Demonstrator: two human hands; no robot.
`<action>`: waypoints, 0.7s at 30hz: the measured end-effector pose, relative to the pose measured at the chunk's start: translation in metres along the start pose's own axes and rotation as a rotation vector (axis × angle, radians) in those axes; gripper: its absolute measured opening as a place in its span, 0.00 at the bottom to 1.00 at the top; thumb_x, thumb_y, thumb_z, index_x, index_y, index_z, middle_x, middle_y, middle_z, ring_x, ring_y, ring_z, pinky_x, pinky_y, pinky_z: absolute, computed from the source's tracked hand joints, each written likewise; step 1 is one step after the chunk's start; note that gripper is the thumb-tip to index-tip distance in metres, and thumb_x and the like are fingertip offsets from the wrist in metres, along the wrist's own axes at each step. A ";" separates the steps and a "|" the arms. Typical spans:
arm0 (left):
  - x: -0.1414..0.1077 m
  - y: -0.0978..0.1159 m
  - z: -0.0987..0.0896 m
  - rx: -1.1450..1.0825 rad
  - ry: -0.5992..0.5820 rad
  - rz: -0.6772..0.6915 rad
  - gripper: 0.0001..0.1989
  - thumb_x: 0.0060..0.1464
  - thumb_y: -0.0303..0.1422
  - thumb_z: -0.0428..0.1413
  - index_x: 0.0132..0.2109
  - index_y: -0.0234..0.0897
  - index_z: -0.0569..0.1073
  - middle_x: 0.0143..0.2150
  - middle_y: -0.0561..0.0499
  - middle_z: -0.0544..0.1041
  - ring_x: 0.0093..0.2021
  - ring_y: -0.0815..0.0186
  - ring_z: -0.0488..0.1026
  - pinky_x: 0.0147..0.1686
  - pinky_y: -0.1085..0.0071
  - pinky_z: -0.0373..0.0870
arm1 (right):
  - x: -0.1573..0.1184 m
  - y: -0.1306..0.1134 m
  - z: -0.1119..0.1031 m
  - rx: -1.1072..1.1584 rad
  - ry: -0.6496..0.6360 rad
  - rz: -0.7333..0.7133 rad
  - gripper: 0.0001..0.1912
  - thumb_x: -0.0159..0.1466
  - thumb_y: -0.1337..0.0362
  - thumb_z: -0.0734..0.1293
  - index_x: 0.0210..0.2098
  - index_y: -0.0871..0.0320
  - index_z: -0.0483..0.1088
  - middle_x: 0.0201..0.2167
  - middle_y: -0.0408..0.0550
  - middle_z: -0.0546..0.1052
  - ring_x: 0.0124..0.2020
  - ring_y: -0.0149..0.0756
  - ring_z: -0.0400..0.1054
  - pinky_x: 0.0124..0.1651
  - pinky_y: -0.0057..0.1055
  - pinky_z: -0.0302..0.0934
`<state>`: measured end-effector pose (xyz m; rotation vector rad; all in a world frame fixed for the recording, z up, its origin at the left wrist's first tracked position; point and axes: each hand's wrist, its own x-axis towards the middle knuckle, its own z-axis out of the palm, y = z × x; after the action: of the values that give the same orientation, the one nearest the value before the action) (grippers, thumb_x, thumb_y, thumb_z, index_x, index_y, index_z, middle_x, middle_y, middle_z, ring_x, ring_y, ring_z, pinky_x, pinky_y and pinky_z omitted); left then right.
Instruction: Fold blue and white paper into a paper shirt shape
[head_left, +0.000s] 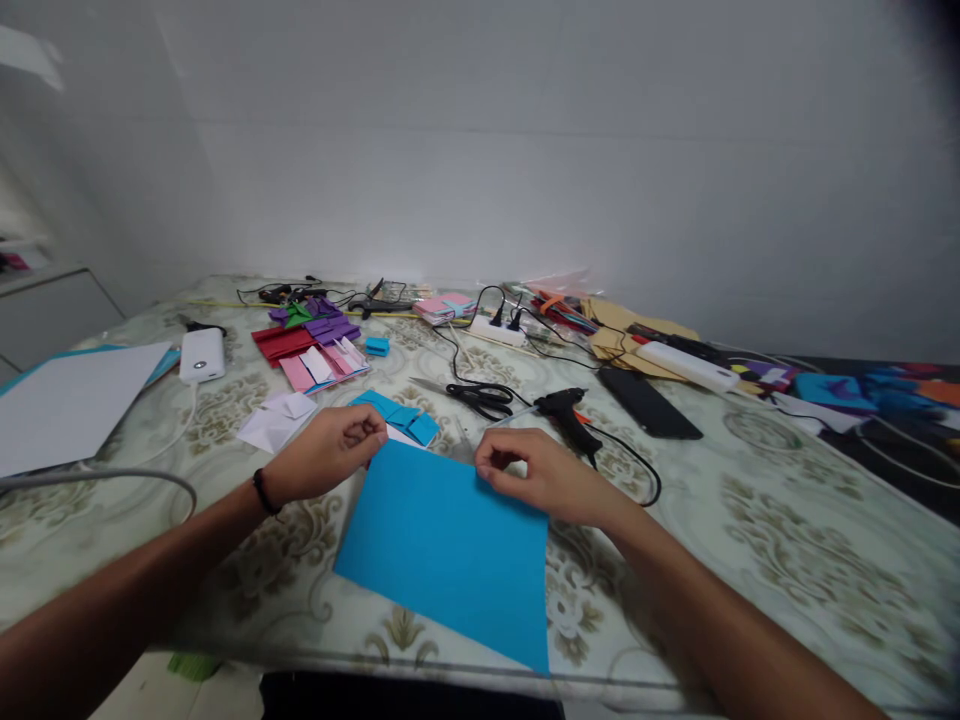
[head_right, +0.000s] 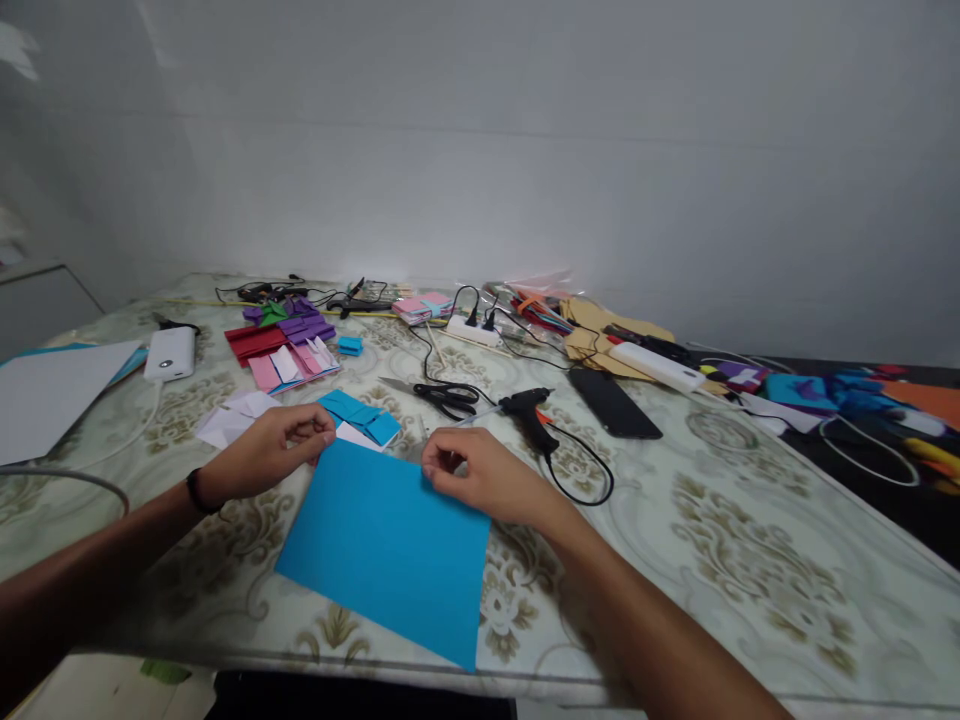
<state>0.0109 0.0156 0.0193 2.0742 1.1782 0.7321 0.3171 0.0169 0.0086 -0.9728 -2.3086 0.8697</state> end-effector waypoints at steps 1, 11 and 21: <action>0.000 0.000 0.000 -0.003 0.001 -0.006 0.11 0.64 0.39 0.53 0.37 0.37 0.72 0.27 0.55 0.74 0.28 0.67 0.74 0.29 0.73 0.70 | 0.000 0.000 0.000 0.000 0.007 0.001 0.07 0.65 0.64 0.66 0.31 0.56 0.72 0.31 0.45 0.77 0.32 0.35 0.70 0.38 0.31 0.65; 0.000 -0.001 0.000 0.000 0.012 -0.005 0.11 0.64 0.39 0.53 0.37 0.37 0.71 0.27 0.54 0.75 0.28 0.67 0.75 0.29 0.73 0.71 | 0.000 -0.004 -0.002 -0.008 0.023 -0.002 0.07 0.65 0.64 0.66 0.30 0.57 0.72 0.31 0.46 0.77 0.32 0.35 0.70 0.38 0.31 0.64; 0.000 0.000 0.001 0.005 0.050 0.008 0.13 0.63 0.41 0.54 0.36 0.37 0.73 0.27 0.54 0.75 0.27 0.67 0.74 0.29 0.73 0.70 | 0.001 -0.001 -0.001 -0.010 0.016 -0.006 0.08 0.65 0.63 0.66 0.31 0.57 0.72 0.31 0.45 0.77 0.32 0.35 0.70 0.38 0.30 0.64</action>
<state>0.0115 0.0154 0.0183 2.0769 1.2005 0.7893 0.3166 0.0173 0.0098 -0.9728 -2.3034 0.8461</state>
